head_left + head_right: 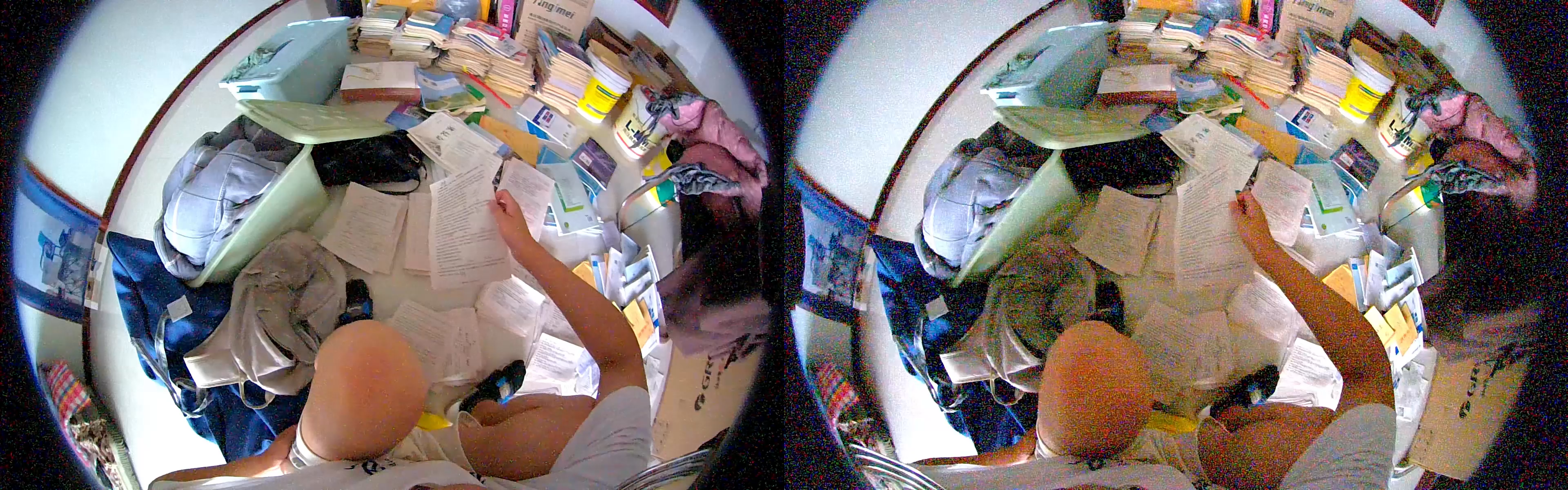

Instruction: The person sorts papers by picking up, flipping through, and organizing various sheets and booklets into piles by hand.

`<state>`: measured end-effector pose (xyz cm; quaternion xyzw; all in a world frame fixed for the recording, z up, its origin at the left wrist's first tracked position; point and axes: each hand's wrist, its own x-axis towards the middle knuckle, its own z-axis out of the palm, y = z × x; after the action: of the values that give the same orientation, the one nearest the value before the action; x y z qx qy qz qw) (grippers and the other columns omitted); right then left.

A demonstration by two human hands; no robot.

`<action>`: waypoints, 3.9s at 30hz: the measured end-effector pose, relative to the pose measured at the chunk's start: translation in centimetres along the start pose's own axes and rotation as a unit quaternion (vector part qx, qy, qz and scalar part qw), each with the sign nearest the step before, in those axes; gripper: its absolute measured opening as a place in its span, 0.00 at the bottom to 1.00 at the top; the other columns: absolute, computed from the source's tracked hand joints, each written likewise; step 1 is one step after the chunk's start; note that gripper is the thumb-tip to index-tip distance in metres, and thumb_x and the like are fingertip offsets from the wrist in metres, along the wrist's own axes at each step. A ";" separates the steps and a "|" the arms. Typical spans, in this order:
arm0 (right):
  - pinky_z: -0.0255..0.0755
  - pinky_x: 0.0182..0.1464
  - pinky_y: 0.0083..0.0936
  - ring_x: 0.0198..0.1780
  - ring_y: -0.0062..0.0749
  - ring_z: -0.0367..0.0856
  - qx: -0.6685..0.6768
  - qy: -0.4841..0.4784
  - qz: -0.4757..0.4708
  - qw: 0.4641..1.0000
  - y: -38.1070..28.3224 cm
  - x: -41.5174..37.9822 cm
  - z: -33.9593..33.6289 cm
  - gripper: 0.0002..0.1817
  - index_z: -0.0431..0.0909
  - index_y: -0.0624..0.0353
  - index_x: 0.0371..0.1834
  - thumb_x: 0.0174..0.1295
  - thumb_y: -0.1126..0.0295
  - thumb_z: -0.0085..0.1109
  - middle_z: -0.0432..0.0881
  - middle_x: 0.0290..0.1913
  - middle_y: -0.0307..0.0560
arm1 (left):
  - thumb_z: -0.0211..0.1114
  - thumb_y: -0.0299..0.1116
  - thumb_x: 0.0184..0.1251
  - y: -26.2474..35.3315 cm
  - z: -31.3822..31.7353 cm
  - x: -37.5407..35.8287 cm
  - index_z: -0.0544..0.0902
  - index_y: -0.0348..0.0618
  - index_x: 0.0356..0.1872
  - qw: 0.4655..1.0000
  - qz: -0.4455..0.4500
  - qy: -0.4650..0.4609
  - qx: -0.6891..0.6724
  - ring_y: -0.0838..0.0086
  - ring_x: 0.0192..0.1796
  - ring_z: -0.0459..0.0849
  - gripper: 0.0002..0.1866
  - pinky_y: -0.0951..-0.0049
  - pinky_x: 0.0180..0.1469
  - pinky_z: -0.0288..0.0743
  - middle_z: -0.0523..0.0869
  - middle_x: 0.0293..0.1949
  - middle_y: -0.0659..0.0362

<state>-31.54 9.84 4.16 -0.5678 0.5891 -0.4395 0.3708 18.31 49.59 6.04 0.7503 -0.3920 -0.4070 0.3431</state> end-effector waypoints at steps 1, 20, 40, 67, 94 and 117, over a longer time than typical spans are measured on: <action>0.67 0.43 0.21 0.38 0.22 0.70 0.016 -0.011 0.005 1.000 -0.2 -0.1 -0.1 0.05 0.70 0.55 0.41 0.70 0.67 0.50 0.75 0.35 0.38 | 0.63 0.36 0.65 -0.1 -0.1 -0.1 0.75 0.41 0.52 1.000 0.000 0.000 0.000 0.63 0.45 0.82 0.17 0.65 0.48 0.74 0.83 0.43 0.54; 0.69 0.41 0.34 0.35 0.37 0.73 -0.034 -0.014 -0.016 0.999 0.5 0.2 0.2 0.08 0.69 0.60 0.43 0.68 0.68 0.52 0.75 0.33 0.49 | 0.64 0.35 0.65 -0.8 -0.8 -2.1 0.75 0.41 0.50 0.999 -0.005 0.011 0.050 0.61 0.44 0.82 0.16 0.64 0.47 0.75 0.83 0.42 0.53; 0.69 0.40 0.38 0.35 0.41 0.75 -0.054 0.008 -0.044 0.998 0.3 -0.7 -0.3 0.11 0.69 0.60 0.42 0.66 0.64 0.53 0.76 0.32 0.52 | 0.64 0.33 0.64 -1.9 -2.3 -2.7 0.75 0.40 0.48 0.988 0.023 -0.006 0.151 0.58 0.42 0.82 0.15 0.63 0.46 0.75 0.83 0.41 0.52; 0.70 0.43 0.30 0.39 0.34 0.75 -0.072 -0.043 0.025 0.996 1.7 -1.6 0.1 0.10 0.73 0.59 0.43 0.67 0.64 0.53 0.78 0.36 0.47 | 0.65 0.32 0.63 -4.5 -8.9 -13.1 0.75 0.40 0.46 0.972 -0.005 0.033 0.231 0.55 0.41 0.82 0.13 0.61 0.44 0.75 0.82 0.39 0.50; 0.71 0.45 0.29 0.39 0.30 0.75 -0.106 -0.068 0.047 0.991 6.8 -1.2 -0.2 0.12 0.73 0.60 0.46 0.67 0.64 0.54 0.79 0.37 0.45 | 0.68 0.32 0.59 -0.1 -15.4 -13.7 0.72 0.37 0.31 0.911 0.163 -0.111 0.362 0.52 0.33 0.80 0.13 0.60 0.33 0.71 0.80 0.30 0.48; 0.68 0.42 0.24 0.36 0.21 0.70 -0.088 -0.157 0.079 0.980 14.4 1.4 -3.8 0.10 0.73 0.56 0.41 0.70 0.61 0.53 0.74 0.34 0.36 | 0.67 0.29 0.64 3.7 -26.7 -4.2 0.76 0.45 0.53 0.963 -0.257 -0.064 -0.058 0.74 0.44 0.84 0.17 0.63 0.53 0.80 0.85 0.44 0.60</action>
<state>-40.11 8.39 -7.96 -0.6118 0.6032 -0.2603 0.4406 39.14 56.74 22.14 0.7769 -0.1829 -0.5508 0.2442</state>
